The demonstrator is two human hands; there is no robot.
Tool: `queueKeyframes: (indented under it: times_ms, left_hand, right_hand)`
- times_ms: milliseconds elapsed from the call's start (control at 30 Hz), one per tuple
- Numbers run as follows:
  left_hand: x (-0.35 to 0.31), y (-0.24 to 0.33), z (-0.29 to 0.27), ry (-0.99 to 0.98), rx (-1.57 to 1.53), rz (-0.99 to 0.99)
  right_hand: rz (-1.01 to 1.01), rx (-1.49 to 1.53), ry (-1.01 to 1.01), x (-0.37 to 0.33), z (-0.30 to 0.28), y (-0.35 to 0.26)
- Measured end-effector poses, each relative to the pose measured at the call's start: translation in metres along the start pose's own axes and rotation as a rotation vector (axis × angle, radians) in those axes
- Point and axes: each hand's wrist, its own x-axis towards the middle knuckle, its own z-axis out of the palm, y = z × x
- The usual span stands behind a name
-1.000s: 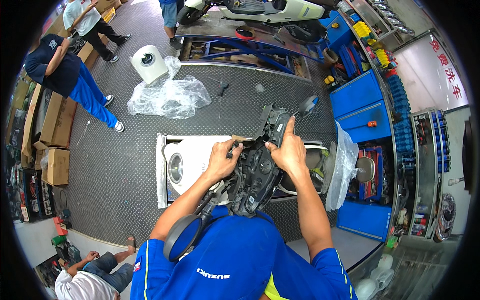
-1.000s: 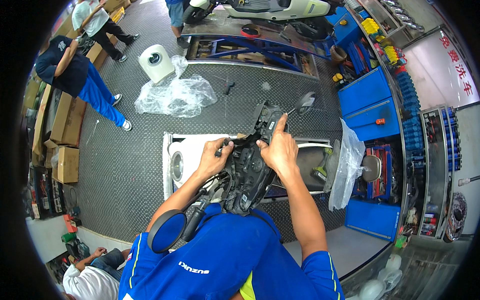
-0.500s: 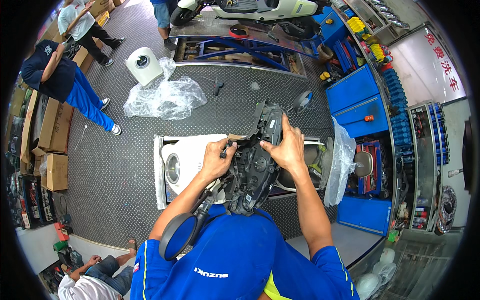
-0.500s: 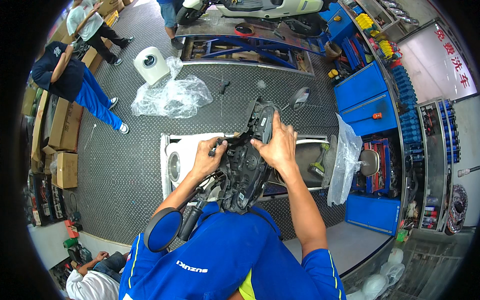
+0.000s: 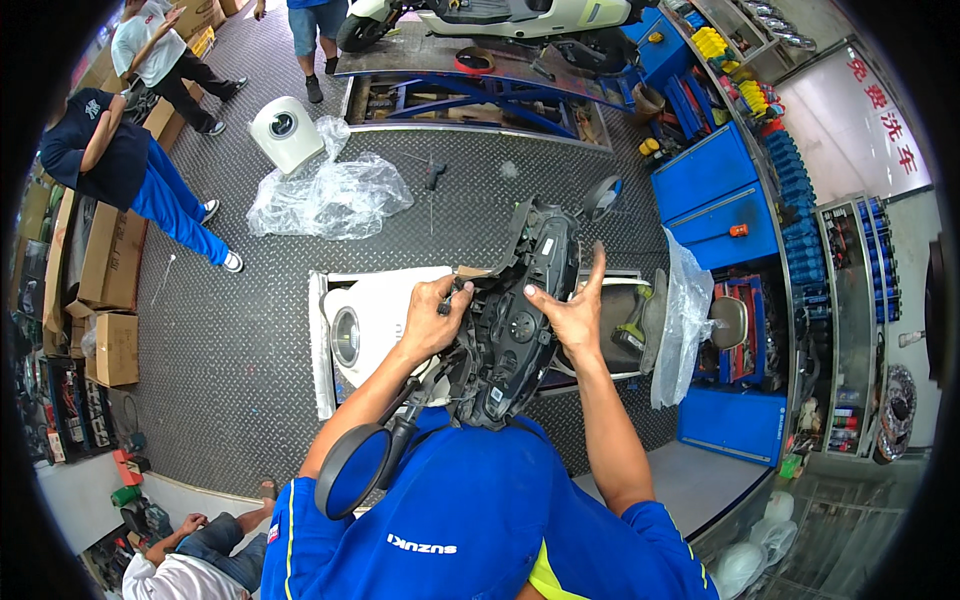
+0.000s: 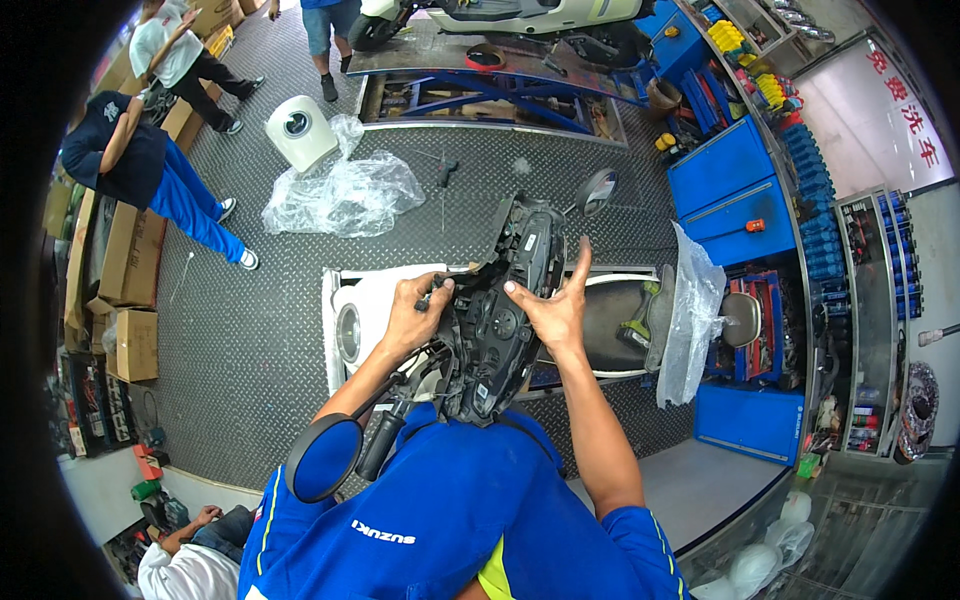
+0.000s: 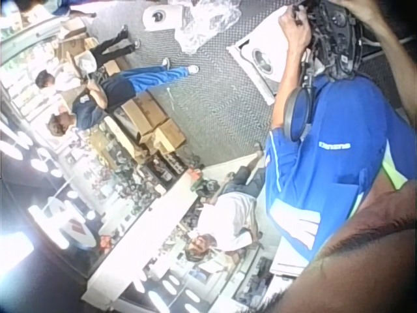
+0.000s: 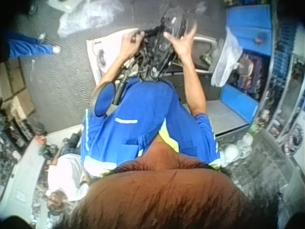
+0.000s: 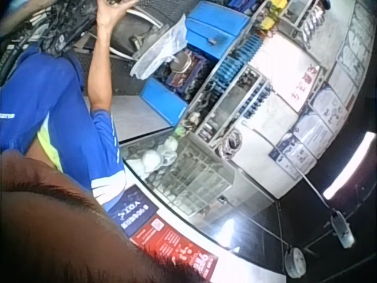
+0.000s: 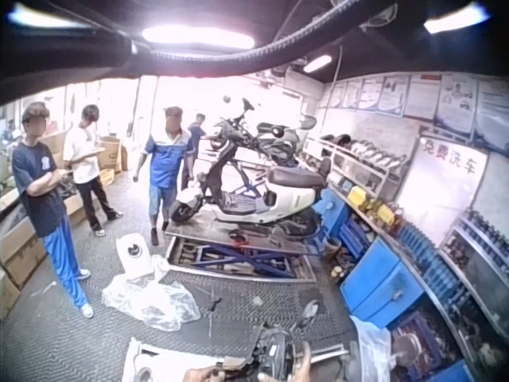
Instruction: The person assembles a motorcycle dashboard by hand, first cutting a zip tie with pliers and then fitting the components together.
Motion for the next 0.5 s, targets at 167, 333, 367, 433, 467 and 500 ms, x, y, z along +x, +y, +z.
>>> queueKeyframes:
  times_ms: [167, 333, 367, 433, 467, 500]
  left_hand:
    - [0.000, -0.006, -0.001, -0.013, 0.039, -0.036]
    - [0.000, 0.002, 0.000, 0.005, -0.036, -0.070]
    - [0.000, 0.000, 0.000, 0.000, -0.024, -0.060]
    - [0.001, -0.006, 0.000, -0.009, -0.002, -0.039]
    - [0.001, -0.008, 0.001, -0.006, -0.006, -0.033]
    - [0.001, -0.010, 0.001, -0.003, -0.010, -0.027]
  right_hand:
    - [0.397, 0.379, -0.104, -0.009, -0.012, -0.009]
    - [0.416, 0.430, -0.229, -0.017, -0.020, 0.002]
    - [0.426, 0.429, -0.236, -0.016, -0.020, 0.002]
    - [0.415, 0.430, -0.257, -0.015, -0.021, 0.001]
    - [0.411, 0.431, -0.268, -0.014, -0.022, 0.000]
    - [0.406, 0.427, -0.263, -0.013, -0.022, -0.001]
